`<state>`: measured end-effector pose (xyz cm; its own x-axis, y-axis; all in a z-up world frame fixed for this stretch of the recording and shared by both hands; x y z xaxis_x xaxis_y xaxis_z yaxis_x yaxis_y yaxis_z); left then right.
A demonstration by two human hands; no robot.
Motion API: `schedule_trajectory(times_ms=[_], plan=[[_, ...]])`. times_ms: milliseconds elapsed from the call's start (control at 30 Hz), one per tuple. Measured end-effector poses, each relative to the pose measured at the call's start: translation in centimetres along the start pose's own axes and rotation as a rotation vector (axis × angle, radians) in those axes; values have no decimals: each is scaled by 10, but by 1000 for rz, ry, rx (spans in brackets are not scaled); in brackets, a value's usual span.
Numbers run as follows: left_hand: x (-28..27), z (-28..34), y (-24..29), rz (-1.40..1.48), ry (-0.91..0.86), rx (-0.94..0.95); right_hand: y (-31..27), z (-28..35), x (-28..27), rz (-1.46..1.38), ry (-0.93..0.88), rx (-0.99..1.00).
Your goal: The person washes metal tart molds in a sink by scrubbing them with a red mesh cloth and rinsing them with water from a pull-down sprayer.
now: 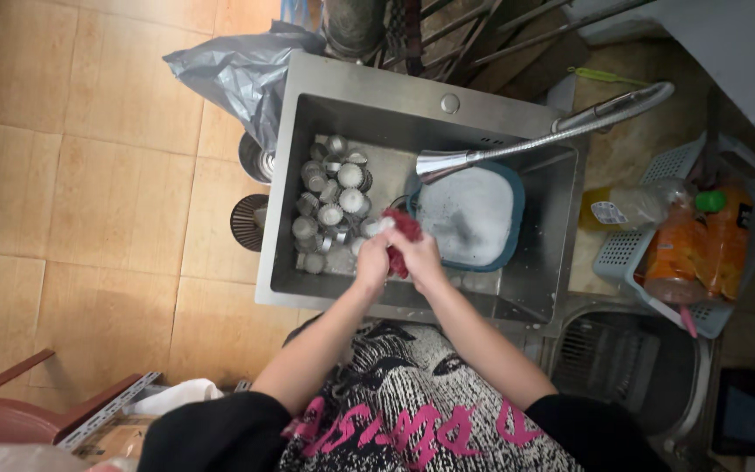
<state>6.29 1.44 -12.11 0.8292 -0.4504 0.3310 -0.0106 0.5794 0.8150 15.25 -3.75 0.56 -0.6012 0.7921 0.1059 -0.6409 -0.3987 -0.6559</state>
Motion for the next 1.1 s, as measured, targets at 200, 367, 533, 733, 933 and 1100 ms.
schedule_trajectory(times_ms=[200, 367, 533, 733, 933, 1100], plan=[[-34, -35, -51, 400, 360, -70, 10, -11, -61, 94, 76, 5], [56, -51, -98, 87, -55, -177, 30, -11, -169, -124, 224, 95], [179, -68, -72, -1367, -523, 492, 59, -1, -270, -251, 316, 195], [208, -109, -104, -1745, -765, 274, 80, 35, -350, -421, 405, 293], [194, -86, -145, -1764, -810, 400, 71, 22, -340, -157, 247, 336], [187, -63, -125, -1739, -913, 156, 50, -5, -308, -186, 70, 245]])
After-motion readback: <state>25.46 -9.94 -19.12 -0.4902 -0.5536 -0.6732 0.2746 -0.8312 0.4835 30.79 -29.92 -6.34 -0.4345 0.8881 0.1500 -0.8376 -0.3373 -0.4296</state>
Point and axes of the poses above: each hand's wrist, its own z-axis away from the middle knuckle, its own x-axis out of the palm, y = z × x, the point moved 9 cm from there along -z, towards the middle knuckle, and after that the axes turned 14 degrees about x, right-handed, at the moved point
